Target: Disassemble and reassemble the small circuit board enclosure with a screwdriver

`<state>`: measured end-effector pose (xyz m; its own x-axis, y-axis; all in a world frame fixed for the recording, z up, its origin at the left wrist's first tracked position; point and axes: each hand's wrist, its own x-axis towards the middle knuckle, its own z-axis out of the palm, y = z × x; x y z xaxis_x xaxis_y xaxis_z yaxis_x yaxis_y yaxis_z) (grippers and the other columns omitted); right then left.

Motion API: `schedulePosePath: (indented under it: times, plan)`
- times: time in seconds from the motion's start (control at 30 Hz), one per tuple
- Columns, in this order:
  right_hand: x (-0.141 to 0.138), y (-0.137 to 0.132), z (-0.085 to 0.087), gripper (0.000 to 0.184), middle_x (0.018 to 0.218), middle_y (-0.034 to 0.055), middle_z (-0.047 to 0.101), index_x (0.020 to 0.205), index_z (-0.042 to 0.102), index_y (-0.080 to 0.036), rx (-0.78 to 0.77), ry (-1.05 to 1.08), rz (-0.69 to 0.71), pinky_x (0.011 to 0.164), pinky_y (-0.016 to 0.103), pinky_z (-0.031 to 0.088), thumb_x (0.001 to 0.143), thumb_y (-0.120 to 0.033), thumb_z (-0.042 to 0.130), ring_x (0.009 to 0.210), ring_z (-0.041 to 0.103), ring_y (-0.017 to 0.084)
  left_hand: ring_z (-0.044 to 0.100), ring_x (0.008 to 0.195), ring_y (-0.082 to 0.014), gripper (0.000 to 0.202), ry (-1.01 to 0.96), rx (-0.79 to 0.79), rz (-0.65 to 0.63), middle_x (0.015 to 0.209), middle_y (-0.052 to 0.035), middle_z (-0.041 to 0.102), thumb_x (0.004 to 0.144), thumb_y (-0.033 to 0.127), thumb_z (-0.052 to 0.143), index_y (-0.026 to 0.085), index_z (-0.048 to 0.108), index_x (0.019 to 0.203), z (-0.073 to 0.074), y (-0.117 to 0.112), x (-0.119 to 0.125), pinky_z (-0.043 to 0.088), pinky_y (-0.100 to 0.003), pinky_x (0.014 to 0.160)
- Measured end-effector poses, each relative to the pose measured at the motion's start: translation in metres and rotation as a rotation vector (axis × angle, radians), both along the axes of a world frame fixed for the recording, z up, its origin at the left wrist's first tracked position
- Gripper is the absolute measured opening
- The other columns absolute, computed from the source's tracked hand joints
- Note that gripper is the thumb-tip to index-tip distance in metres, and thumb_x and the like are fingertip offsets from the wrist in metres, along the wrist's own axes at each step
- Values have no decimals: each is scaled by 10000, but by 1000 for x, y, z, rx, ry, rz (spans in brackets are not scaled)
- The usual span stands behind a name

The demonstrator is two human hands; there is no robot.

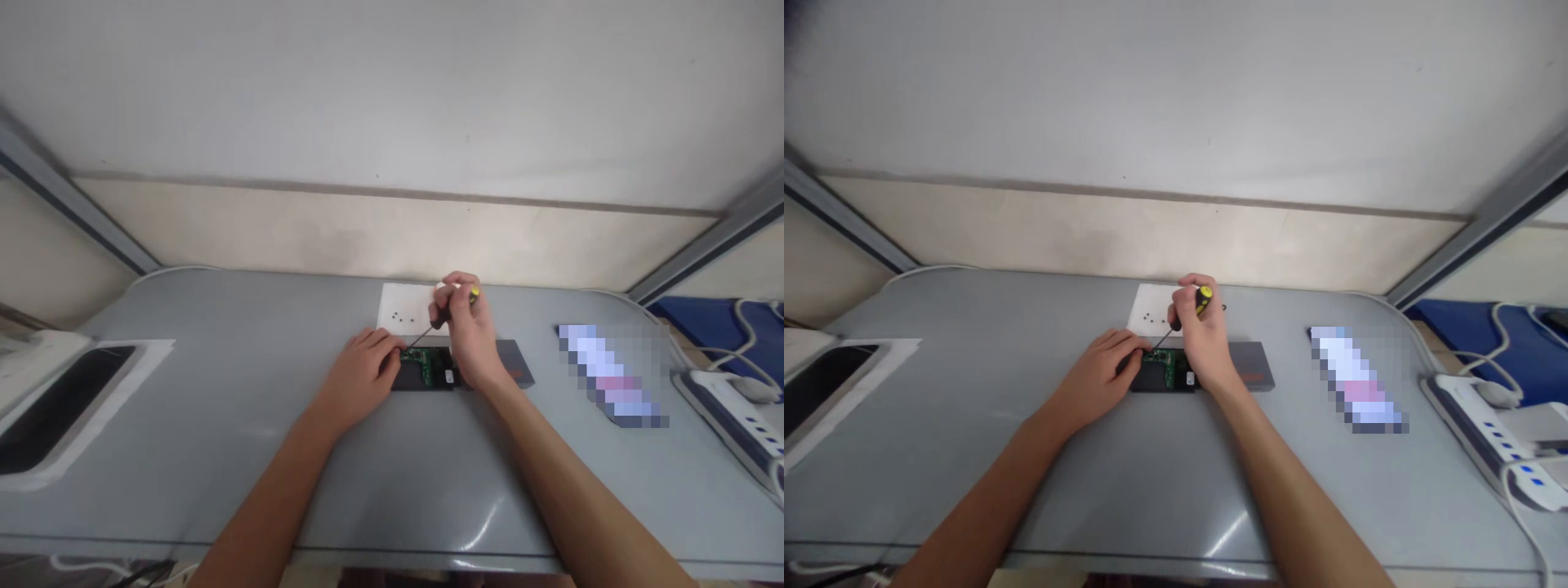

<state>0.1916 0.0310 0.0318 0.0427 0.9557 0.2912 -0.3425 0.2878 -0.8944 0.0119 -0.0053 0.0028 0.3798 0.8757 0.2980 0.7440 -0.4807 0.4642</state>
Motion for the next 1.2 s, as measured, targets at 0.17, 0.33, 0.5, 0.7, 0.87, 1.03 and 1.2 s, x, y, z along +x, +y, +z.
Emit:
schedulePosePath:
  times: [0.17, 0.33, 0.5, 0.7, 0.87, 1.03, 1.2]
  plan:
    - [-2, -2, -1, 307, 872, 15, 613, 973, 619, -261, -21, -55, 33, 776, 328, 476, 937, -565, 639, 825, 605, 166, 598, 1065, -240, 265, 6, 13, 2, 1077, -59, 703, 1013, 162, 438, 214, 675, 1118, 0, -1, -1, 482, -432, 976]
    - [-3, 2, -13, 302, 840, 1, 573, 898, 547, -245, 28, -228, -223, 752, 333, 469, 920, -512, 686, 768, 538, 158, 594, 1075, -238, 273, 28, 14, -9, 1086, -56, 699, 1022, 169, 429, 218, 672, 1136, -1, -1, -2, 482, -434, 979]
    - [2, -3, 4, 199, 880, 20, 605, 976, 551, -257, 137, -238, -243, 835, 356, 471, 1014, -452, 559, 847, 580, 177, 595, 1075, -236, 283, 27, -2, -16, 1068, -56, 693, 1049, 190, 399, 214, 675, 1106, 0, -2, -1, 472, -443, 1007]
    - [63, -27, 29, 81, 993, 46, 591, 1041, 656, -286, 261, -748, -252, 769, 370, 472, 984, -285, 598, 822, 579, 190, 575, 1277, -281, 760, -159, -192, 13, 1407, -93, 587, 873, 466, 768, 322, 423, 1535, 7, -11, -15, 492, -454, 1082]
    - [125, -47, 12, 538, 1436, 98, 520, 1370, 610, -369, 158, -1388, 126, 707, 416, 554, 862, -480, 746, 785, 667, 206, 587, 1305, -313, 956, -124, -296, -11, 1401, -83, 595, 765, 319, 860, 391, 375, 1586, 14, -14, -23, 535, -459, 1053]
    - [146, -56, 11, 689, 1496, 99, 530, 1548, 451, -362, 42, -1602, 221, 896, 473, 574, 903, -448, 679, 1014, 708, 283, 521, 1370, -328, 934, -150, -401, 2, 1477, -73, 540, 779, 311, 836, 408, 378, 1587, 17, -13, -19, 497, -480, 1102]
    - [142, -51, 31, 534, 1455, 69, 615, 1461, 574, -331, -14, -1576, 267, 1007, 472, 540, 965, -528, 575, 1198, 666, 312, 440, 1438, -344, 929, -130, -404, -14, 1503, -62, 535, 787, 333, 832, 419, 373, 1590, 14, -12, -20, 417, -540, 1171]
